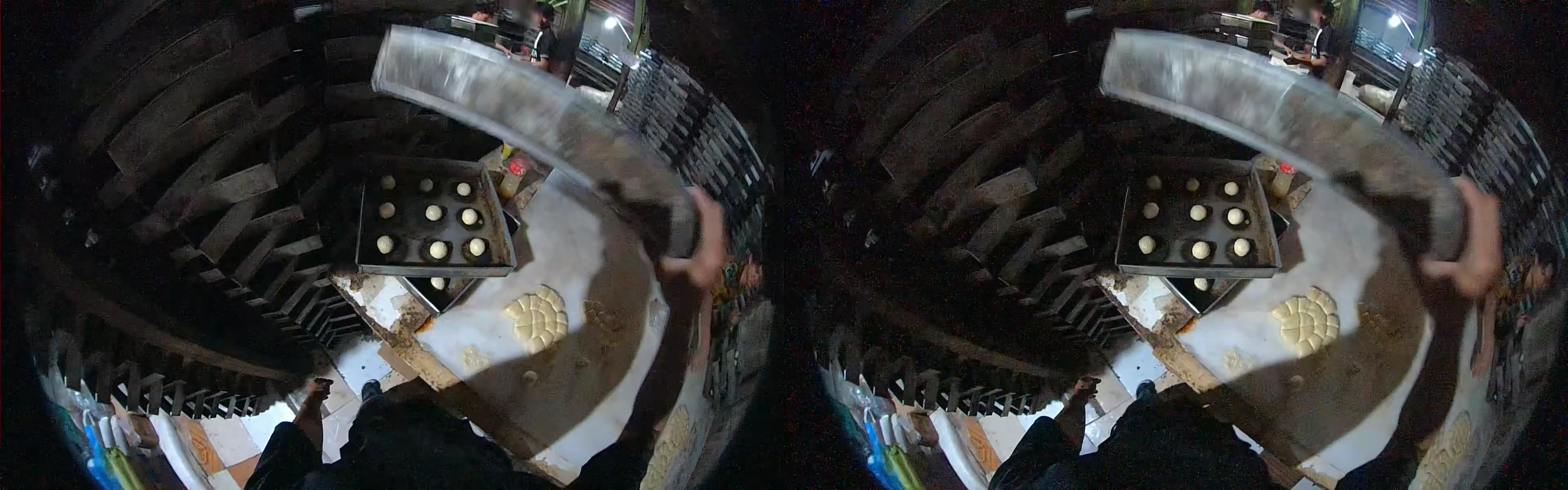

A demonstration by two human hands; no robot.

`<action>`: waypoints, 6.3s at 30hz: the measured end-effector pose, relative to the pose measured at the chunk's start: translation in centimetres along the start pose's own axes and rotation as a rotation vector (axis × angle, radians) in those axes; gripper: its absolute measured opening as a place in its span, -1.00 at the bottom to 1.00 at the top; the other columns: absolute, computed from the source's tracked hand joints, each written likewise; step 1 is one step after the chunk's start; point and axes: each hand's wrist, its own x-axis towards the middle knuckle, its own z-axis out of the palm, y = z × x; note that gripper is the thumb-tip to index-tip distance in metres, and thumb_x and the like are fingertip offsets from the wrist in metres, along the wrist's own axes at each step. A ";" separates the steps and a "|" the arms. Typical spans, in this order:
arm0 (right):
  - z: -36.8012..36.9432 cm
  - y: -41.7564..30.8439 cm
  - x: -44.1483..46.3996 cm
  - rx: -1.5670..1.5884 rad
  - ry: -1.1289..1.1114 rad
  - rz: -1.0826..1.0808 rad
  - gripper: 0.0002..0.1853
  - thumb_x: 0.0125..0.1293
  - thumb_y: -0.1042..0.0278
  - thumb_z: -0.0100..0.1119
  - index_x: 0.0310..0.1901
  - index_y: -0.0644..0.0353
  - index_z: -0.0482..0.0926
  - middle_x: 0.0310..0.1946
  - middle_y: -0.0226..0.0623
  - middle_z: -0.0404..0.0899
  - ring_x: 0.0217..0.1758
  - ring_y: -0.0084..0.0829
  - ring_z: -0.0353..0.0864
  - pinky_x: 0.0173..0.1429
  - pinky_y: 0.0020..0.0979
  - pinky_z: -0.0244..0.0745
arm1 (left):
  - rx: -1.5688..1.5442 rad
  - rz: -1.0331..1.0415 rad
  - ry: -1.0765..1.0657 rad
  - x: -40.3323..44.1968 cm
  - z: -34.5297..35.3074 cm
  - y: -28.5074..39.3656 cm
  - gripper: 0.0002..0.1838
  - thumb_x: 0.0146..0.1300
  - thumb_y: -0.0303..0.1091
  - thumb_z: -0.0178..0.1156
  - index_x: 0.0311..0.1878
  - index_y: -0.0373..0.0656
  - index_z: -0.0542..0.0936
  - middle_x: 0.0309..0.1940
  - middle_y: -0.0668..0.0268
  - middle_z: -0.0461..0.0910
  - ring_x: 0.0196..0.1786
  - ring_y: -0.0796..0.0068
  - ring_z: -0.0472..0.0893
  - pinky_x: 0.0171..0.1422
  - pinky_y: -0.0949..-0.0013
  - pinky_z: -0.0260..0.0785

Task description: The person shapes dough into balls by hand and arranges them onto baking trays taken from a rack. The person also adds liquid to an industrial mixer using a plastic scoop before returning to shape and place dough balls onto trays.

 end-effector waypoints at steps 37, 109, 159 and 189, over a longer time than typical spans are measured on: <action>24.6 -25.0 -14.3 0.426 0.000 0.270 -0.46 -0.08 0.43 0.34 0.05 0.06 0.53 -0.03 -0.14 0.37 0.05 -0.05 0.42 0.17 0.04 0.35 | -0.267 -0.331 -0.208 2.4 -8.3 -4.5 -0.72 0.22 -0.29 0.17 0.01 0.01 0.55 -0.48 0.51 0.46 -0.54 0.57 0.47 -0.52 0.42 0.35; 7.6 -5.2 -44.1 0.659 -0.431 1.011 -0.46 0.07 0.37 0.30 0.13 0.22 0.42 0.04 -0.02 0.46 0.14 -0.03 0.46 0.14 -0.14 0.43 | 0.648 0.694 -0.722 -18.8 56.3 14.1 -0.55 0.23 -0.28 0.20 0.15 -0.22 0.40 -0.03 0.11 0.50 0.01 0.24 0.52 0.12 0.24 0.40; 35.1 -14.0 -4.6 0.681 -0.972 0.007 -0.49 0.01 0.41 0.31 0.05 0.13 0.41 0.03 -0.13 0.47 0.14 -0.04 0.41 0.20 -0.17 0.28 | -0.039 -0.034 0.417 -6.5 4.8 1.0 -0.70 0.21 -0.17 0.06 -0.17 -0.16 0.61 -0.68 0.47 0.35 -0.66 0.57 0.36 -0.61 0.43 0.34; 24.4 7.6 -42.5 1.241 -0.393 1.560 -0.72 0.05 0.12 0.29 -0.41 0.18 0.55 -0.67 -0.43 0.45 -0.62 -0.53 0.41 -0.51 -0.49 0.34 | 0.318 0.209 -0.272 -11.5 64.1 16.2 -0.54 0.35 -0.11 -0.07 -0.11 -0.38 0.57 -0.25 0.16 0.62 -0.21 0.40 0.55 -0.08 0.35 0.37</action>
